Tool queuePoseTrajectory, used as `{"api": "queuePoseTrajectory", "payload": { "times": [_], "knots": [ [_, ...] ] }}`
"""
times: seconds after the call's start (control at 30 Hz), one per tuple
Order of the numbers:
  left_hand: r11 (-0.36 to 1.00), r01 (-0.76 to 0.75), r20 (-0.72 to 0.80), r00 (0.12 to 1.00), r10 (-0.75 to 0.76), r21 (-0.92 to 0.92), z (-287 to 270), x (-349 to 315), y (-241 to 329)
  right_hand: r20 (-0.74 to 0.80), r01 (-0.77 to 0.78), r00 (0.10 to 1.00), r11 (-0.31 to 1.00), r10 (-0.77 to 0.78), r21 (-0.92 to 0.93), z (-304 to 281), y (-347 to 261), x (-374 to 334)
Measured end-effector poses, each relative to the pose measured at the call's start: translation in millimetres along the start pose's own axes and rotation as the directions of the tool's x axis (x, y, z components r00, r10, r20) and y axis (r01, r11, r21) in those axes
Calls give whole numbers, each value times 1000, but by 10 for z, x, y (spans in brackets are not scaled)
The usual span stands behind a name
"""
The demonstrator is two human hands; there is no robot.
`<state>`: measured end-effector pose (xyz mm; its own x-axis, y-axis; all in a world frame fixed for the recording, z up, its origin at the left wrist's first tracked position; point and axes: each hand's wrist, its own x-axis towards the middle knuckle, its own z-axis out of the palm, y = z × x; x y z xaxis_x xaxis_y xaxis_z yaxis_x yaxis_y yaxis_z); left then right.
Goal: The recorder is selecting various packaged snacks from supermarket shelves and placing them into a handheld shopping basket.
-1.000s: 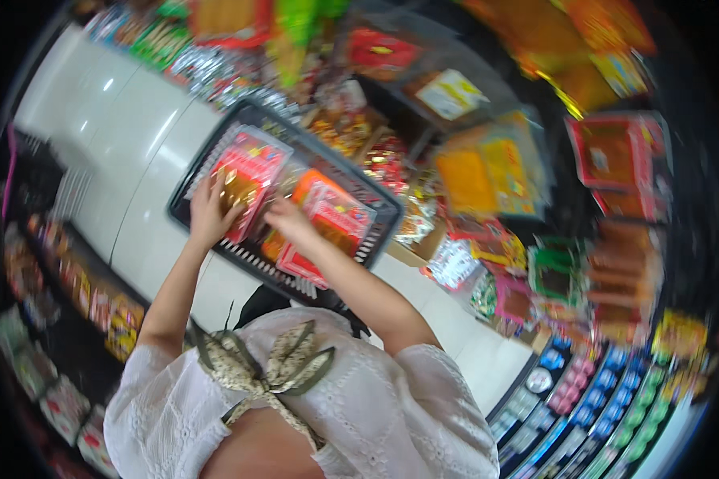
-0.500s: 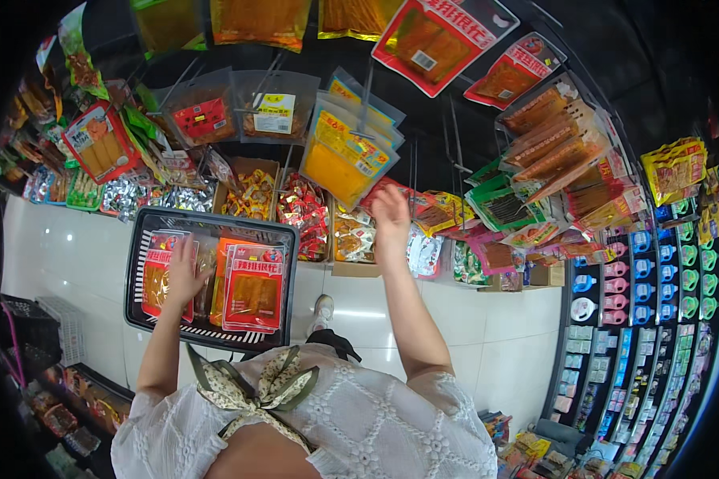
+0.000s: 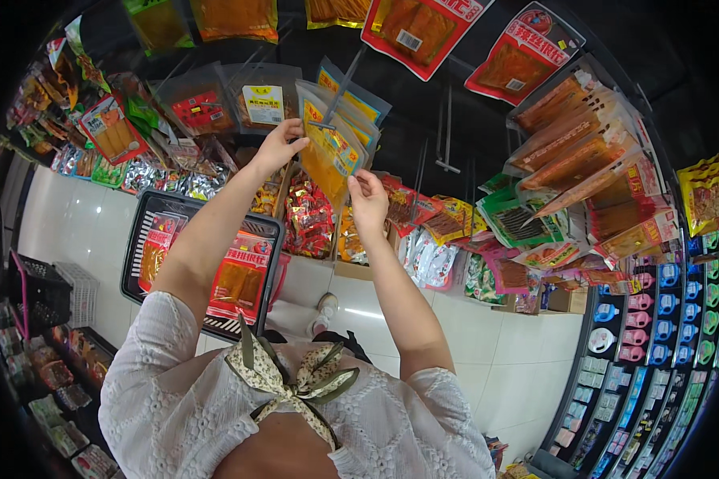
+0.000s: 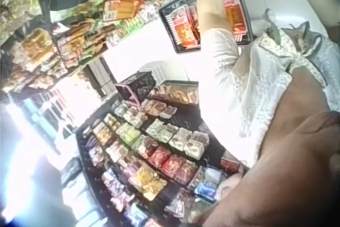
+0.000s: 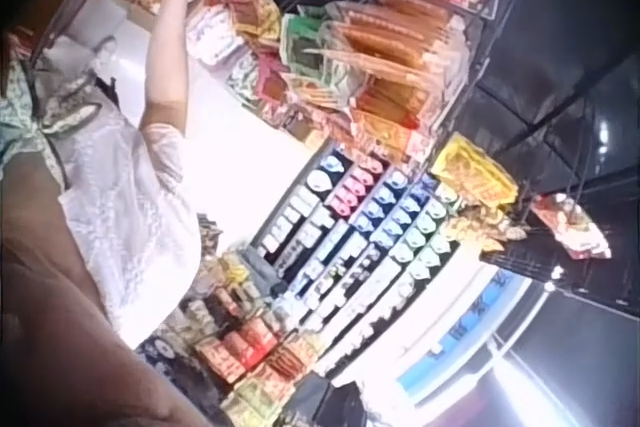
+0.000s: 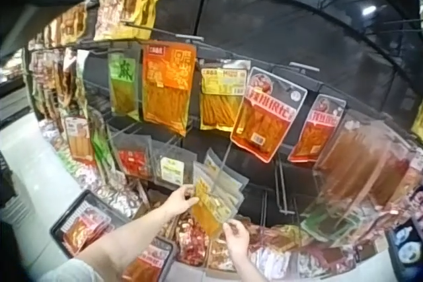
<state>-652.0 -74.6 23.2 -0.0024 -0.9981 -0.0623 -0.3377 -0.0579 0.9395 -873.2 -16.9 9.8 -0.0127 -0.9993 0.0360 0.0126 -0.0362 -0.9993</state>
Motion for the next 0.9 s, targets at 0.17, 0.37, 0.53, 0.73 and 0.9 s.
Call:
{"api": "queuePoseTrajectory", "payload": {
  "times": [0.17,0.37,0.53,0.73,0.9],
  "knots": [
    [965,-180,-394,886,243,191,24,74,-185,129,23,991,996,-34,84,177,108,42],
    [995,86,136,987,-80,-41,-57,-78,-207,131,-112,987,983,93,147,197,251,71],
    [987,-101,-80,991,111,122,-49,-454,-330,186,-222,964,961,190,164,115,112,-106],
    [827,230,276,957,-96,-512,-33,-998,-231,183,-275,958,878,219,392,52,-148,-319],
    [824,188,252,966,-57,-534,-299,-1421,147,155,-276,961,856,231,437,177,-540,-631]
  ]
}}
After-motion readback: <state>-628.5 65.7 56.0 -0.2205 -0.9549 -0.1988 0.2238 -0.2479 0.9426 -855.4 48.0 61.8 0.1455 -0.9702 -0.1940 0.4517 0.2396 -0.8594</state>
